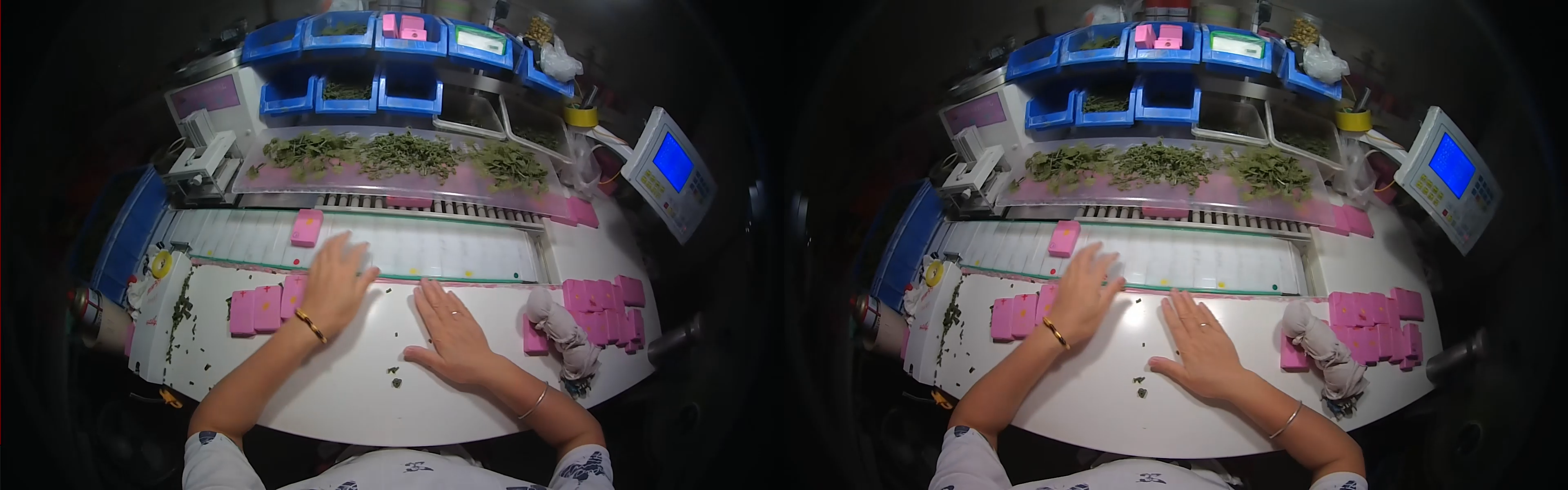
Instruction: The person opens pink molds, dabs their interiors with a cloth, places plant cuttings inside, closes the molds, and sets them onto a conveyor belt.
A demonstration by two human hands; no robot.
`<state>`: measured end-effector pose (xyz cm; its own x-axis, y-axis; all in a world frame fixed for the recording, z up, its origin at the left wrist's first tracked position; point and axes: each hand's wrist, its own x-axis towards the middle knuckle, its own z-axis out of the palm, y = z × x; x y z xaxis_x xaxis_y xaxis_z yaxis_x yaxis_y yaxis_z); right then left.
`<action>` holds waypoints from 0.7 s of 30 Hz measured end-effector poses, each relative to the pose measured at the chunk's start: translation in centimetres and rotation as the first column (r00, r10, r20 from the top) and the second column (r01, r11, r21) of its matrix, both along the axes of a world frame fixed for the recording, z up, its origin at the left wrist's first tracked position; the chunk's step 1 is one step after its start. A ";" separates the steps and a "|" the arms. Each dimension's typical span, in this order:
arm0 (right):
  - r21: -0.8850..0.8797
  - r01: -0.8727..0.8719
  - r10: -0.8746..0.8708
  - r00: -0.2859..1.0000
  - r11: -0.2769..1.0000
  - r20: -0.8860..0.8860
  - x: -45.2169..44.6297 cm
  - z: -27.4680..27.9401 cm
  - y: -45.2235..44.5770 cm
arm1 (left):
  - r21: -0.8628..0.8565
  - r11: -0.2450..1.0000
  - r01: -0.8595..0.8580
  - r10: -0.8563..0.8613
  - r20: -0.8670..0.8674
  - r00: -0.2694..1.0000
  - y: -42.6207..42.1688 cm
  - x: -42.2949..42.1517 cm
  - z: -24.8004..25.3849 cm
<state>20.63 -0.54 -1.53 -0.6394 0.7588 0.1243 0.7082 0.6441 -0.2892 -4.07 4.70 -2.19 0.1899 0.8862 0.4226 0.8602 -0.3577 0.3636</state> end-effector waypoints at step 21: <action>-0.206 -0.105 -0.076 0.695 0.973 -0.715 -5.2 4.2 3.6 | -0.144 0.607 0.782 -0.790 0.003 0.613 -12.4 10.0 -2.7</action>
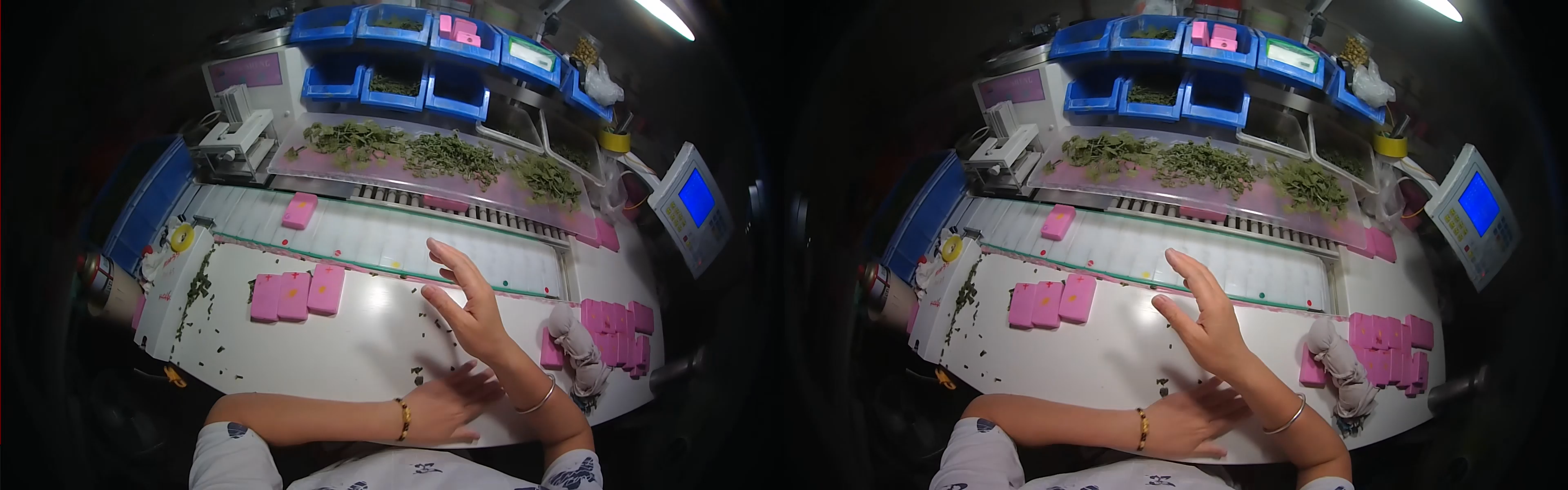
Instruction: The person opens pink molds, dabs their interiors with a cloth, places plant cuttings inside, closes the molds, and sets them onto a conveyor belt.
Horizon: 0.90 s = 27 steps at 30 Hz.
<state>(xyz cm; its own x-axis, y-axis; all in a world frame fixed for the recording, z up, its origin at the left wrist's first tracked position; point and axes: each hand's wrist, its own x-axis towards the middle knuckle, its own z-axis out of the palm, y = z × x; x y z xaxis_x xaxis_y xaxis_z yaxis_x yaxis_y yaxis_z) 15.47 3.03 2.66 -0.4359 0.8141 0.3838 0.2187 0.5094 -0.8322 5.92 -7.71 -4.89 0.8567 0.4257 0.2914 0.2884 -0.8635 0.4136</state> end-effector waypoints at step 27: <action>0.145 -0.219 0.101 0.819 0.965 0.565 -12.9 -3.2 0.8 | -0.051 0.523 -0.851 0.811 -0.276 0.516 3.7 -24.7 7.1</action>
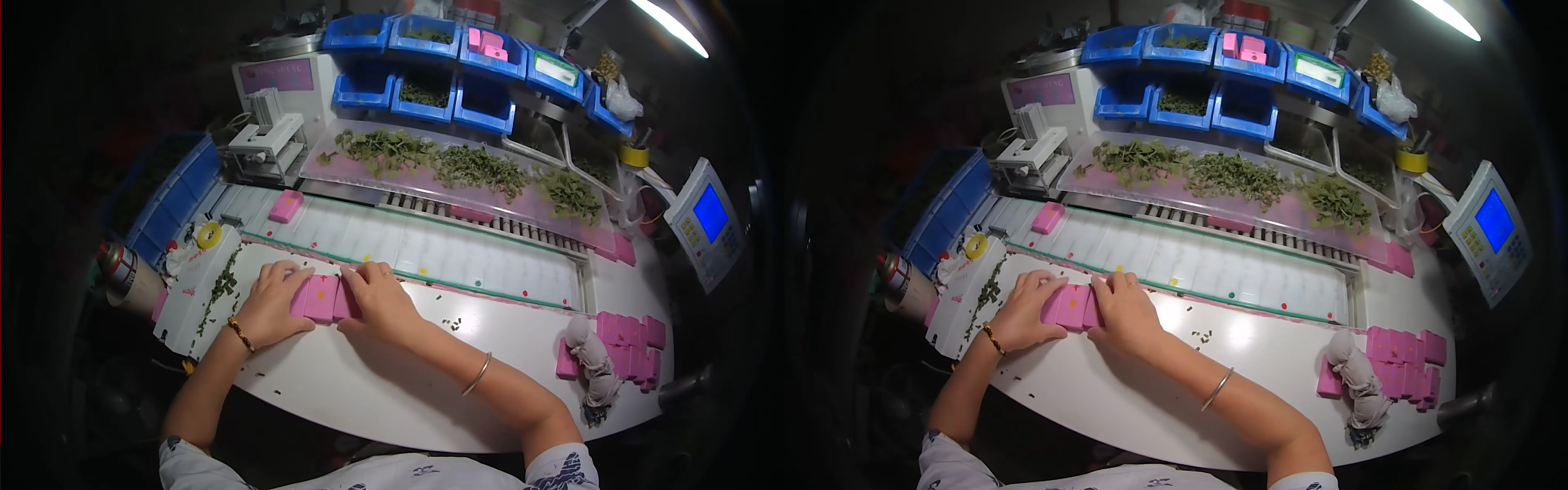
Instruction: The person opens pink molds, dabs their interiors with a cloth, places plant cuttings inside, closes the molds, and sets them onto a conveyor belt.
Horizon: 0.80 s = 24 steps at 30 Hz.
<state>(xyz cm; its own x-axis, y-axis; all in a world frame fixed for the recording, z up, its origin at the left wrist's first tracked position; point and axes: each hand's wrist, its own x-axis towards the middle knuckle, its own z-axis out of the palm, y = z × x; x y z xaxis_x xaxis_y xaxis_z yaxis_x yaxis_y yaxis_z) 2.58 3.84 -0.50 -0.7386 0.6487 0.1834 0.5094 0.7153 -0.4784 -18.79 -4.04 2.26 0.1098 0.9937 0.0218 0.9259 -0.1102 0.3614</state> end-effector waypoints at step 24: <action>0.000 0.007 -0.007 1.000 1.000 0.028 16.3 6.3 -8.2 | 0.116 0.963 0.243 -0.267 0.316 0.910 -5.3 15.2 1.8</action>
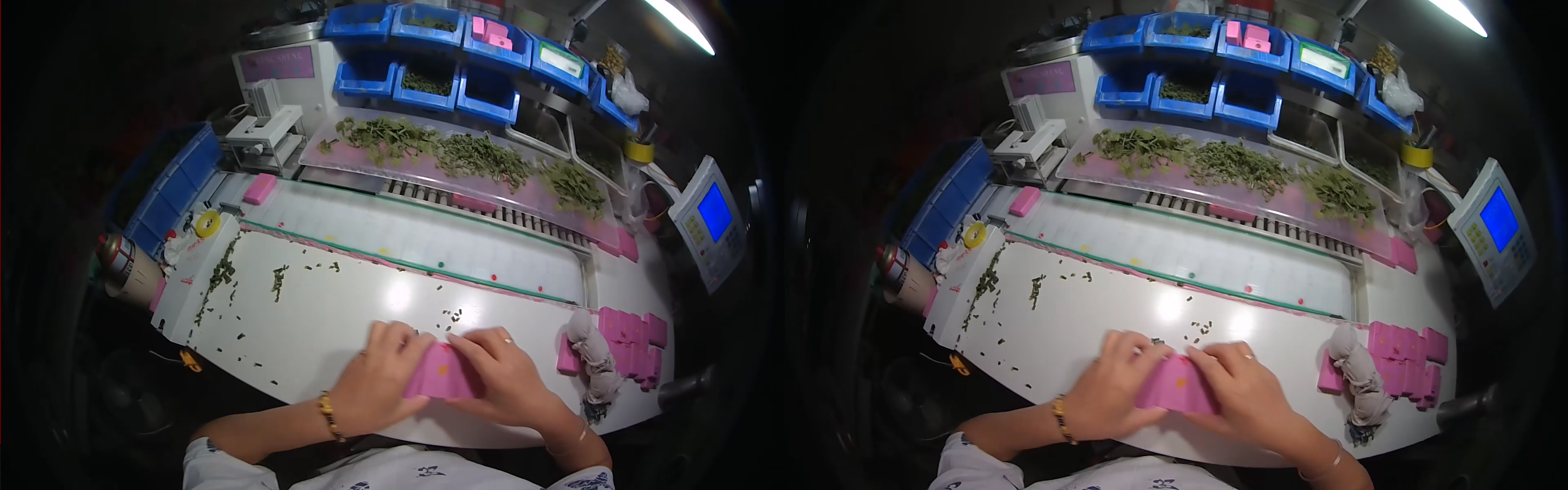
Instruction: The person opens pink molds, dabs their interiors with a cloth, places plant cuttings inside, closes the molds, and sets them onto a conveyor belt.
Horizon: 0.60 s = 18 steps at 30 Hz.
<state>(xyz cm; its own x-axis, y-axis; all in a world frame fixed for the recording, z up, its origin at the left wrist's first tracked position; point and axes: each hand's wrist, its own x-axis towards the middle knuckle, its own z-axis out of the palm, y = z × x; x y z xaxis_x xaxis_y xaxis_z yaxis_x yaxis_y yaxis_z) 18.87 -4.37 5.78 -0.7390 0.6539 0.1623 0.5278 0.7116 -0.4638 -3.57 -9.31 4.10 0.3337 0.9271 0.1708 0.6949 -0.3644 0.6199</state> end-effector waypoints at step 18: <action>0.135 0.548 -0.564 0.795 0.825 0.224 9.4 -4.8 -8.1 | 0.238 0.916 0.323 -0.272 -0.223 0.936 6.5 10.0 -5.9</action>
<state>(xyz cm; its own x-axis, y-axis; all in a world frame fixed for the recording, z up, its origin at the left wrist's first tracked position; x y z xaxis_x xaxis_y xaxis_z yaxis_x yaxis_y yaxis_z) 28.26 -12.46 0.96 -0.2713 0.9592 0.0799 0.9305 0.2826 -0.2332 6.41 -2.83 -1.79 0.6358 0.7081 0.3072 0.6194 -0.7056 0.3442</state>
